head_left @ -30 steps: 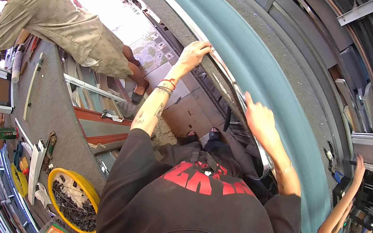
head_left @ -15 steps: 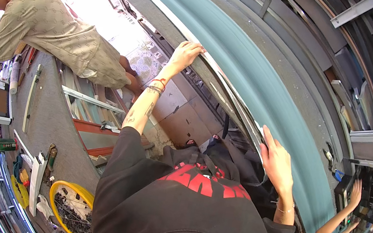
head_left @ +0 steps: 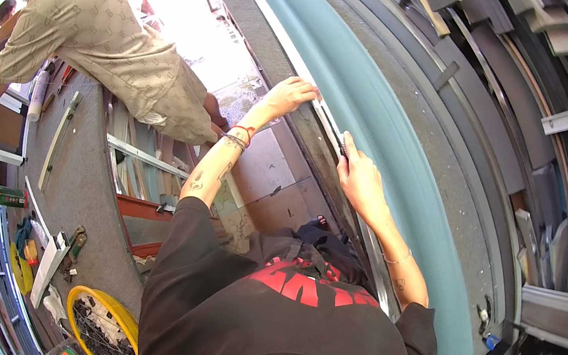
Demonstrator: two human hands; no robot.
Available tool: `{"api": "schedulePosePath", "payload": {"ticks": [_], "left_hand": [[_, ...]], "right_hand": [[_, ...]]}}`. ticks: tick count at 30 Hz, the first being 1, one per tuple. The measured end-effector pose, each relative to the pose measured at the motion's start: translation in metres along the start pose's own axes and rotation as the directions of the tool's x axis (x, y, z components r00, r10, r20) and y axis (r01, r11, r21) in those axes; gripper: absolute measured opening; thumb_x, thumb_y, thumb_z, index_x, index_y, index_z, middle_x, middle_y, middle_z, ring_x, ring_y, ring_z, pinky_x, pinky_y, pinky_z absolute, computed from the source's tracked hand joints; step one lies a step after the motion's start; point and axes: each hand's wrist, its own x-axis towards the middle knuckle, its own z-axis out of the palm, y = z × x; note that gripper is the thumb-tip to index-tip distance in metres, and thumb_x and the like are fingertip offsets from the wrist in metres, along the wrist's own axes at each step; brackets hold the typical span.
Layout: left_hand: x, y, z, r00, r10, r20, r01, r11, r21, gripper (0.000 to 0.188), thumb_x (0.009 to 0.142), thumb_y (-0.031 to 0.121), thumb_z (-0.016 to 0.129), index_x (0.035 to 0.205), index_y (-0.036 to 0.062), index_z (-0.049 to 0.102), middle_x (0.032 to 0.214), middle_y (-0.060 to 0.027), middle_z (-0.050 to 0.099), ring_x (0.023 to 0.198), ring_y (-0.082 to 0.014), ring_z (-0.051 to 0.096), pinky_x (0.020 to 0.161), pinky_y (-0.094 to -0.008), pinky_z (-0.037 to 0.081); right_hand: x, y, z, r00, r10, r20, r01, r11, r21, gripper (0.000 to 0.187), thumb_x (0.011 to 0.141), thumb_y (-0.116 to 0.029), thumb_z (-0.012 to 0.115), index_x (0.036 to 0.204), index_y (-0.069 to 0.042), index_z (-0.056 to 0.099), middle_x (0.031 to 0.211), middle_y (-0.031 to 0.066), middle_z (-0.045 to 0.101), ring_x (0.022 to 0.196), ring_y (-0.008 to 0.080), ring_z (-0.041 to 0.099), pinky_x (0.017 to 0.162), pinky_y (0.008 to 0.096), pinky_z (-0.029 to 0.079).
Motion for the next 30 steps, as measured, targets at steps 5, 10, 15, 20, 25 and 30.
{"api": "schedulePosePath", "payload": {"ticks": [5,10,15,20,25,30], "left_hand": [[-0.001,0.000,0.001,0.998,0.013,-0.067,-0.017,0.998,-0.059,0.024,0.076,0.003,0.054,0.098,0.0100,0.059,0.107,-0.0034,0.061,0.105,-0.0204,0.059,0.094,-0.0340,0.045],[-0.003,-0.002,0.001,0.999,-0.002,-0.052,-0.004,0.993,-0.119,0.021,0.078,0.003,0.056,0.098,0.0078,0.060,0.113,-0.0053,0.061,0.107,-0.0217,0.058,0.096,-0.0342,0.046],[-0.004,-0.004,0.005,0.998,-0.006,-0.058,-0.002,0.989,-0.145,0.019,0.078,0.004,0.057,0.097,0.0080,0.061,0.111,-0.0048,0.062,0.106,-0.0216,0.059,0.094,-0.0343,0.046],[-0.003,-0.006,0.010,0.994,0.008,-0.105,-0.023,0.989,-0.145,0.018,0.075,0.004,0.059,0.092,0.0092,0.059,0.105,-0.0035,0.062,0.102,-0.0213,0.060,0.093,-0.0340,0.047],[-0.005,-0.007,0.010,0.993,-0.028,-0.115,0.003,0.977,-0.214,0.020,0.076,0.003,0.058,0.094,0.0088,0.061,0.107,-0.0028,0.062,0.104,-0.0218,0.059,0.092,-0.0337,0.047],[-0.003,-0.010,0.007,0.992,-0.018,-0.123,-0.016,0.964,-0.266,0.019,0.077,0.003,0.060,0.095,0.0082,0.061,0.107,-0.0036,0.062,0.103,-0.0222,0.059,0.093,-0.0345,0.045]], "right_hand": [[0.022,0.005,0.013,0.994,0.059,0.091,-0.047,0.990,-0.130,0.050,0.090,-0.015,0.050,0.137,-0.004,0.039,0.089,0.0270,0.060,0.079,0.0433,0.061,0.072,0.0510,0.049],[0.025,0.004,0.021,0.993,0.066,0.094,-0.041,0.967,-0.250,0.053,0.090,-0.016,0.051,0.139,-0.001,0.036,0.089,0.0261,0.060,0.075,0.0419,0.063,0.069,0.0497,0.050],[0.027,-0.006,0.028,0.993,0.056,0.107,-0.003,0.894,-0.448,0.055,0.086,-0.011,0.052,0.137,0.002,0.037,0.084,0.0215,0.062,0.066,0.0321,0.066,0.059,0.0408,0.054],[-0.014,-0.004,0.009,0.987,0.093,0.133,-0.002,0.827,-0.562,0.055,0.082,-0.007,0.053,0.135,0.002,0.042,0.078,0.0195,0.063,0.064,0.0289,0.068,0.056,0.0372,0.055],[-0.120,-0.009,-0.040,0.944,0.269,0.189,-0.100,0.782,-0.616,0.056,0.080,-0.008,0.056,0.134,-0.001,0.044,0.075,0.0182,0.063,0.061,0.0290,0.067,0.054,0.0390,0.054],[-0.173,-0.031,-0.081,0.829,0.516,0.217,-0.338,0.770,-0.541,0.051,0.082,-0.009,0.056,0.132,-0.004,0.046,0.078,0.0212,0.062,0.068,0.0380,0.063,0.064,0.0470,0.050]]}}
